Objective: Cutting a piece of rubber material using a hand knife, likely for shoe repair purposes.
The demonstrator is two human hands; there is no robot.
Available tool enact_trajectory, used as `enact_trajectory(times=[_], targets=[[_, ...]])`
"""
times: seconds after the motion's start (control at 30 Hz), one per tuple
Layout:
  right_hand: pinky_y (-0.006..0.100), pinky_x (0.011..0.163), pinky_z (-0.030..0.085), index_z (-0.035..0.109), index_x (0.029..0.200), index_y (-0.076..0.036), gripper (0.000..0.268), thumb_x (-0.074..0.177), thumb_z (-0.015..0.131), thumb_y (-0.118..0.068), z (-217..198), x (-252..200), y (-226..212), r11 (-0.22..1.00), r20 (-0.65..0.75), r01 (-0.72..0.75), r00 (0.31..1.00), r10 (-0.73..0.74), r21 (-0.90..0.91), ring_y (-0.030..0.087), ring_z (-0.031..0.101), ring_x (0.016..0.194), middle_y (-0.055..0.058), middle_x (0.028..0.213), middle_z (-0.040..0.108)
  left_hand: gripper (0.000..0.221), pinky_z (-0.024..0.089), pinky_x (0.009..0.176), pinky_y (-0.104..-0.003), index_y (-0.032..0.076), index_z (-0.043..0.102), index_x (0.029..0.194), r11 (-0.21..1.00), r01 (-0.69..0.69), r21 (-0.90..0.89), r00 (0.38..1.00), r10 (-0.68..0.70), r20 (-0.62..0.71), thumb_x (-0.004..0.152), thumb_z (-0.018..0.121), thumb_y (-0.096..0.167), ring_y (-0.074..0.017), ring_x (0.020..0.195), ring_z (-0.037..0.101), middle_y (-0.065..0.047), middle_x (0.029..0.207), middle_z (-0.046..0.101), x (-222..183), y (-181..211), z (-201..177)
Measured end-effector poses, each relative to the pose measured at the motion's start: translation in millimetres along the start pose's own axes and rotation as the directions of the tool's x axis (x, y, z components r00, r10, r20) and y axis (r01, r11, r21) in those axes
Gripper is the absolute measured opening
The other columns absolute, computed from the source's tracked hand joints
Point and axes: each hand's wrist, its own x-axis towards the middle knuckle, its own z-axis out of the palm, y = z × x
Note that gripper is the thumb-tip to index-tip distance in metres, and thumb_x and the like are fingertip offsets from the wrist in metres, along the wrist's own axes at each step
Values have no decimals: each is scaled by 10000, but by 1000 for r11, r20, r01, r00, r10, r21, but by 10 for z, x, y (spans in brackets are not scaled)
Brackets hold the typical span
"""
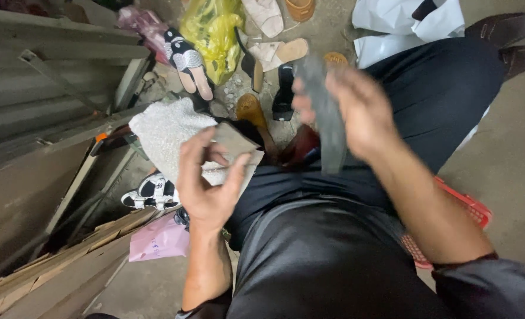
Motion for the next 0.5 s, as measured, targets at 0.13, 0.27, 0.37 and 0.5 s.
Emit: enact_trajectory(times=[0.13,0.27,0.37,0.5], targets=[[287,758,634,534,1407,-100,401,1067,579,-309,-623,1331,363,984,260,176,951,-167,-13,274,771,1005,228,1295,699,582,577,755,-247,-62,524,1369,954,292,-65,956,-294,-24,892,831,68,-185,901,633,-203,1286,582,94,-96,-59],[228,645,670,584,1300,-153,358,1050,378,-306,-681,2146,631,817,-60,93,986,-155,-569,129,828,841,53,1125,775,485,561,697,-207,29,591,1386,703,573,-422,803,-583,120,956,738,199,-81,744,656,-21,860,722,93,-435,-45],[244,487,593,594,1220,-185,341,987,345,-168,-1058,2619,1033,812,-244,-65,965,-97,-580,119,779,682,53,999,722,452,551,620,-218,-32,563,1398,554,590,-587,759,-628,170,995,665,144,-137,704,682,-205,1026,720,82,-616,27],[322,521,635,707,1033,-189,230,993,483,-221,-1689,3101,1479,702,-342,-105,917,-205,-704,155,754,663,27,872,695,413,543,512,-254,-118,597,1263,243,579,-778,646,-719,257,1019,600,214,-218,588,669,-323,1126,724,48,-832,115]])
